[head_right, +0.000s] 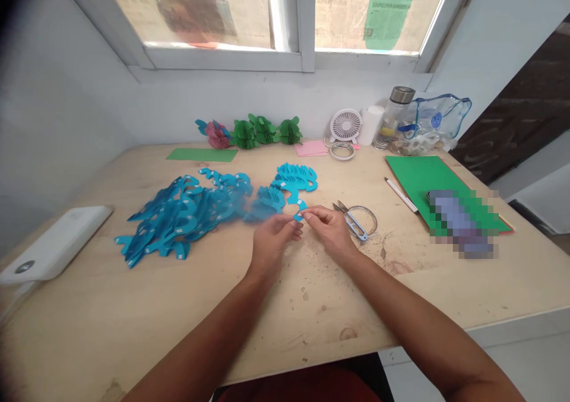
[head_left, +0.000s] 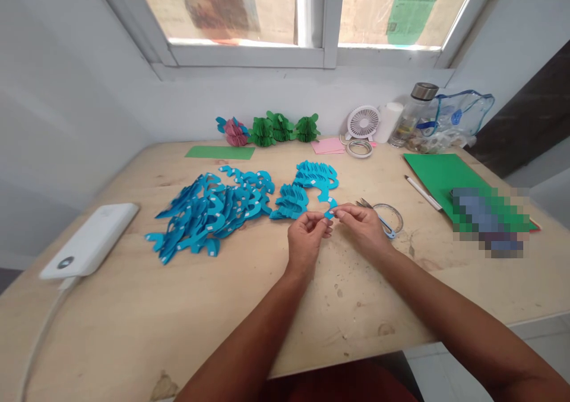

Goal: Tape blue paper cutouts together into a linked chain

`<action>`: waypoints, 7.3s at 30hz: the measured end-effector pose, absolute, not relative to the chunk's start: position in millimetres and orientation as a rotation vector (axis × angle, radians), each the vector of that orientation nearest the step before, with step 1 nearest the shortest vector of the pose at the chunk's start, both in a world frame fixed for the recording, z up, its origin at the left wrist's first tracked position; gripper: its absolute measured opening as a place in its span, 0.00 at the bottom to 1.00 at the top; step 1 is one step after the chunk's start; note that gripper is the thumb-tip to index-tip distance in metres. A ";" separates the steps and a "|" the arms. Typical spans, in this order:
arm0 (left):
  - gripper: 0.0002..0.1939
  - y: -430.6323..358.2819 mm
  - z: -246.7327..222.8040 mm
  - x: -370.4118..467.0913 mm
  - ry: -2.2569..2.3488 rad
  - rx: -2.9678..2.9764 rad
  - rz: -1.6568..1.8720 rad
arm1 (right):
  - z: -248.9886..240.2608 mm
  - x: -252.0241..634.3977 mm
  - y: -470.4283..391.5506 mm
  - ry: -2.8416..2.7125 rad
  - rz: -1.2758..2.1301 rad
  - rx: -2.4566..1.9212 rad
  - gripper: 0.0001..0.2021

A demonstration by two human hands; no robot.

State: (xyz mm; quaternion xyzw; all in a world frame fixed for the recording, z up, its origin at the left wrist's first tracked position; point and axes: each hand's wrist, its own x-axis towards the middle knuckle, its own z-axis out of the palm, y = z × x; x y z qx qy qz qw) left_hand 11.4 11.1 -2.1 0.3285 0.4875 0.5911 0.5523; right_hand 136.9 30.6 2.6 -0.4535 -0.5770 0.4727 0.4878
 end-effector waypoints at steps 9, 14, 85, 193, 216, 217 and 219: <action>0.06 8.3 1.0 12.0 1.156 0.951 1.510 | 4.4 136.3 30.2 -1.348 1.239 -1.093 0.09; 0.03 9.2 3.6 10.5 1.230 0.936 1.484 | 4.9 135.3 29.4 -1.319 1.295 -1.071 0.09; 0.06 13.5 -2.5 4.5 1.175 1.071 1.534 | 9.8 139.5 27.6 -1.744 0.913 -0.962 0.11; 0.07 0.4 3.9 9.1 1.350 1.845 1.536 | 17.0 146.8 25.8 -2.109 -0.030 -1.076 0.05; 0.11 2.0 -8.6 10.3 1.385 1.900 1.251 | 14.0 199.8 56.0 -2.052 0.252 -1.530 0.18; 0.12 2.5 -9.5 10.2 1.390 1.911 1.227 | 12.8 200.6 55.7 -2.142 0.221 -1.515 0.21; 0.12 3.1 -10.9 9.9 1.396 1.930 1.192 | 10.9 201.2 54.9 -2.312 0.193 -1.455 0.24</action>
